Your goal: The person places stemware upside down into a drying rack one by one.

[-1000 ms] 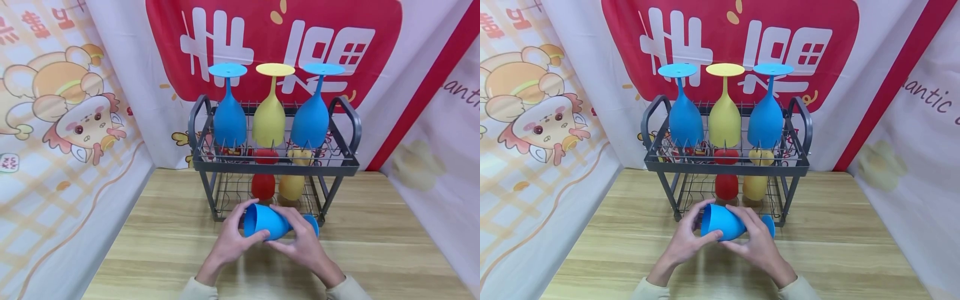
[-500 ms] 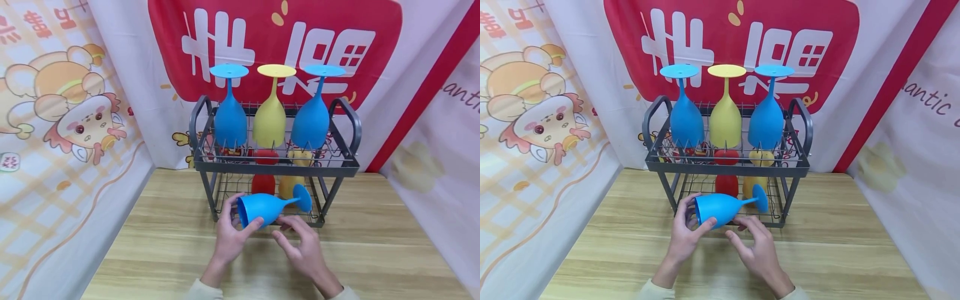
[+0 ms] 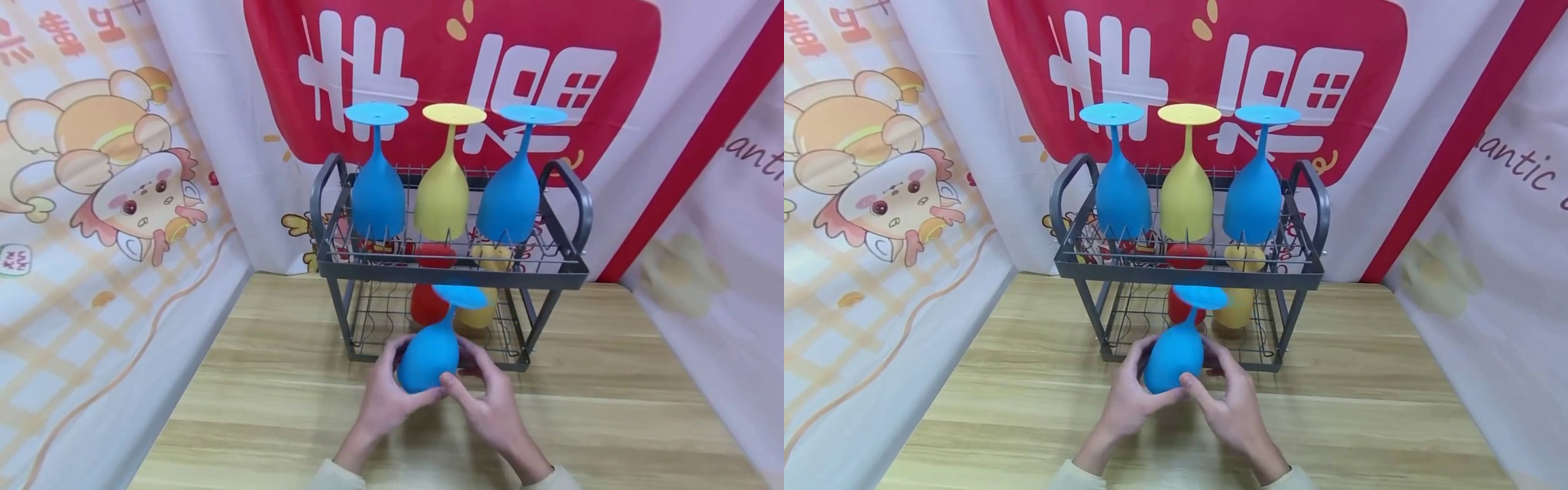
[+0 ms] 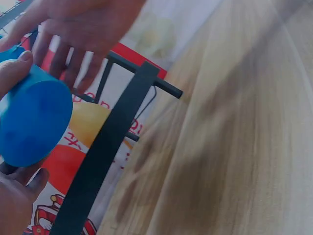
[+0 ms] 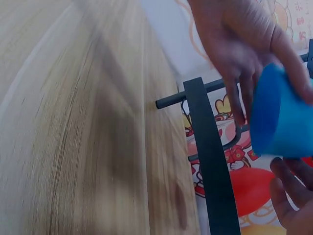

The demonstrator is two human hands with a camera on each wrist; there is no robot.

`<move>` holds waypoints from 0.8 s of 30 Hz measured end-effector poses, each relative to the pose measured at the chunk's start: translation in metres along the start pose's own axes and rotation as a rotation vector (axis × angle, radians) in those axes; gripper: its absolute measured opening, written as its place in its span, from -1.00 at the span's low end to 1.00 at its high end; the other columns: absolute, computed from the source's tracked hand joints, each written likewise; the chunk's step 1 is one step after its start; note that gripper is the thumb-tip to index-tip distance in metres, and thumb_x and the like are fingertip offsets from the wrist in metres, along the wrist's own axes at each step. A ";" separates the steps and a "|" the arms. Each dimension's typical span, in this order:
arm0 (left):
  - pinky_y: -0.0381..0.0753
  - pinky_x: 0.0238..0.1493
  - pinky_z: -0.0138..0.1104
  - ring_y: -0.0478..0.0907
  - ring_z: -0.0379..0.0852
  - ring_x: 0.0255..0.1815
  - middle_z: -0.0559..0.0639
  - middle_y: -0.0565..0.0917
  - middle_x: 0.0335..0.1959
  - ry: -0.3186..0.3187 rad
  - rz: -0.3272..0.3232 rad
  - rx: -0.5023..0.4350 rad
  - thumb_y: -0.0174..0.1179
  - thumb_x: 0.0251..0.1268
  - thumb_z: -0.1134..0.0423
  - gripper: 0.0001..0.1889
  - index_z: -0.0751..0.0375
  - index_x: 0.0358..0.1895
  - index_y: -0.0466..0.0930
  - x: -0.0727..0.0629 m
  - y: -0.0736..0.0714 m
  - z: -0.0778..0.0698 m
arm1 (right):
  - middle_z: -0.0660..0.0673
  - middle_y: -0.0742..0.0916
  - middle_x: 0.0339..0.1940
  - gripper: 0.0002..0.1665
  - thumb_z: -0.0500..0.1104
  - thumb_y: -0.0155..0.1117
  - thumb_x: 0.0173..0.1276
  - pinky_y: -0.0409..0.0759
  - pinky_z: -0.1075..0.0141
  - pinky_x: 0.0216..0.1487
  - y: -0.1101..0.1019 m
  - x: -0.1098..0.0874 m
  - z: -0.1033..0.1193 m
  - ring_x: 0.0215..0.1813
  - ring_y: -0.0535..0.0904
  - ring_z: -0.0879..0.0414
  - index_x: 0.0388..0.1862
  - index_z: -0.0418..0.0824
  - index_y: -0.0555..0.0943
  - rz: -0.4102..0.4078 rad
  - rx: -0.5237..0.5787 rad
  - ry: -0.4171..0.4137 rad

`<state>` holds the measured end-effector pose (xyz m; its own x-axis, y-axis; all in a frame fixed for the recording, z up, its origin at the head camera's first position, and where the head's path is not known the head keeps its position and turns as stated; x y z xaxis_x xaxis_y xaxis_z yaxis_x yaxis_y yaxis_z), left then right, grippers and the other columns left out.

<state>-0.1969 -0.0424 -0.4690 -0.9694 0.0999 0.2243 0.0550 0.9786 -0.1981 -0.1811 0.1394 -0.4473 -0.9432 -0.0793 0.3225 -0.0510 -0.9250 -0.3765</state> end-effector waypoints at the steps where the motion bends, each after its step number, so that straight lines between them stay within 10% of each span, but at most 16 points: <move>1: 0.58 0.32 0.09 0.57 0.05 0.35 -0.02 0.59 0.39 0.011 0.013 0.008 0.70 -0.01 0.04 -0.07 -0.07 0.46 0.38 0.000 0.002 0.002 | -0.08 0.73 0.33 -0.28 -0.08 0.48 0.44 0.76 0.20 0.15 0.001 0.000 0.001 0.15 0.72 0.11 0.53 -0.05 0.47 0.000 -0.006 -0.003; 16: 0.40 0.53 0.26 0.44 0.04 0.54 -0.14 0.49 0.52 0.066 0.078 0.090 0.68 0.00 0.05 0.00 -0.18 0.55 0.32 -0.008 -0.002 0.010 | -0.11 0.75 0.30 -0.08 0.01 0.77 0.07 0.80 -0.02 0.12 -0.001 0.001 0.009 0.20 0.76 -0.04 0.40 -0.14 0.58 -0.079 -0.138 -0.066; 20: 0.46 0.50 0.04 0.53 -0.04 0.42 -0.22 0.63 0.34 0.058 -0.118 0.052 0.68 0.00 0.16 -0.18 -0.07 0.40 0.51 -0.007 -0.027 0.021 | -0.13 0.75 0.30 -0.08 -0.02 0.78 0.06 0.81 0.06 0.09 -0.004 0.003 0.007 0.21 0.76 -0.08 0.40 -0.14 0.57 -0.108 -0.144 -0.067; 24: 0.55 0.31 -0.15 0.57 0.04 0.25 -0.07 0.68 0.18 -0.083 -0.439 -0.022 0.59 0.15 0.21 -0.41 0.06 0.26 0.57 -0.003 -0.060 0.036 | -0.16 0.74 0.32 -0.08 -0.02 0.77 0.07 0.80 -0.05 0.12 -0.005 0.004 0.006 0.24 0.74 -0.12 0.40 -0.15 0.57 -0.110 -0.133 -0.044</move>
<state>-0.2063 -0.1077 -0.4923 -0.9181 -0.3393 0.2048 -0.3613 0.9290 -0.0805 -0.1830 0.1414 -0.4390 -0.9145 0.0006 0.4045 -0.1985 -0.8720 -0.4474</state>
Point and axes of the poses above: each hand's wrist, its own x-axis towards the middle knuckle, its own y-axis out of the palm, z = x × y, the point moved 5 cm from there along x, towards the middle knuckle
